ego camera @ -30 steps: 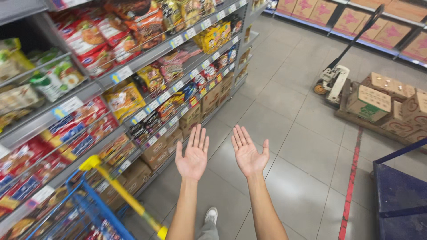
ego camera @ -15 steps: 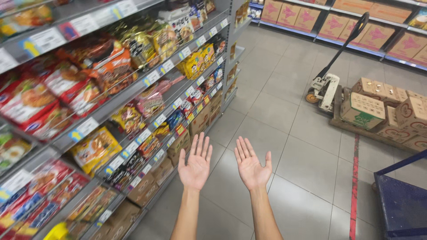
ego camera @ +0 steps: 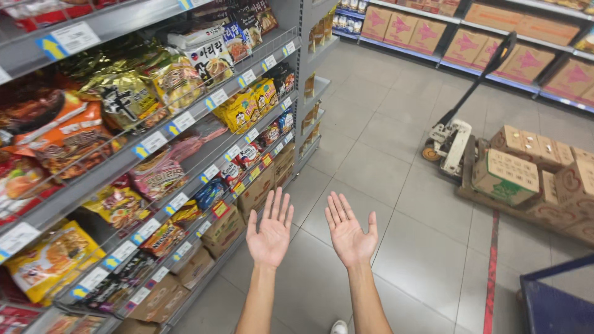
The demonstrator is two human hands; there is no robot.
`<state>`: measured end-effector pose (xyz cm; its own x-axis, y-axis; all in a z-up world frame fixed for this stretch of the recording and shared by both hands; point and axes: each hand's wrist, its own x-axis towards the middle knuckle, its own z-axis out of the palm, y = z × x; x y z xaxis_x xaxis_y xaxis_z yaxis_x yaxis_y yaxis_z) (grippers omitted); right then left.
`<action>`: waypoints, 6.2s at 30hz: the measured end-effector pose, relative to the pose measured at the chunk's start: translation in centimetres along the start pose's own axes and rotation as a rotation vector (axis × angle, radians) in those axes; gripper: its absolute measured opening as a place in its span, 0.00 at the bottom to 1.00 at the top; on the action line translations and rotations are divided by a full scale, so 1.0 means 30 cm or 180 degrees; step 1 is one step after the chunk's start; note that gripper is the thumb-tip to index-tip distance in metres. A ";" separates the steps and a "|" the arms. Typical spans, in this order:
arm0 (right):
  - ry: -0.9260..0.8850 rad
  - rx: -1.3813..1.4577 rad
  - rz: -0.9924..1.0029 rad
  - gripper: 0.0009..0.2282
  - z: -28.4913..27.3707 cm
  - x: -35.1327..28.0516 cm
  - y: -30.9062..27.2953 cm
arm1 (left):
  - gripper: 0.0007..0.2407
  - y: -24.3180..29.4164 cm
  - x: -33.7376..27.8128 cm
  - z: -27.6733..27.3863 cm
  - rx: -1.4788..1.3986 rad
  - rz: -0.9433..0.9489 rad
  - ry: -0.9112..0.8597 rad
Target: The person takes several different packages of instant noodles from a grocery store shelf and places them into a blue shopping cart.
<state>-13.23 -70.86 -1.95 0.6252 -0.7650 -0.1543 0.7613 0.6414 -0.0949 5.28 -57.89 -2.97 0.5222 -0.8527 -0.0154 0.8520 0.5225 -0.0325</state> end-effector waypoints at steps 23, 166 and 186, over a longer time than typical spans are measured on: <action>-0.0202 -0.0390 0.1284 0.45 0.089 0.879 -0.352 | 0.31 -0.317 0.619 0.017 0.0309 0.1424 0.0425; -0.0841 -0.2310 0.6343 0.25 -0.177 -0.265 1.034 | 0.27 -0.181 -0.831 -0.173 -0.0620 0.6808 0.1634; -0.1194 -0.2689 0.7721 0.22 -0.322 -1.316 1.247 | 0.25 -0.283 -1.698 -0.183 -0.1322 0.8206 0.1357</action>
<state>-11.08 -16.10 -8.89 -0.0597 0.8991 -0.4337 -0.9420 -0.1945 -0.2735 -28.75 -18.91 -7.40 -0.0938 0.9265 -0.3645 -0.9669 0.0025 0.2553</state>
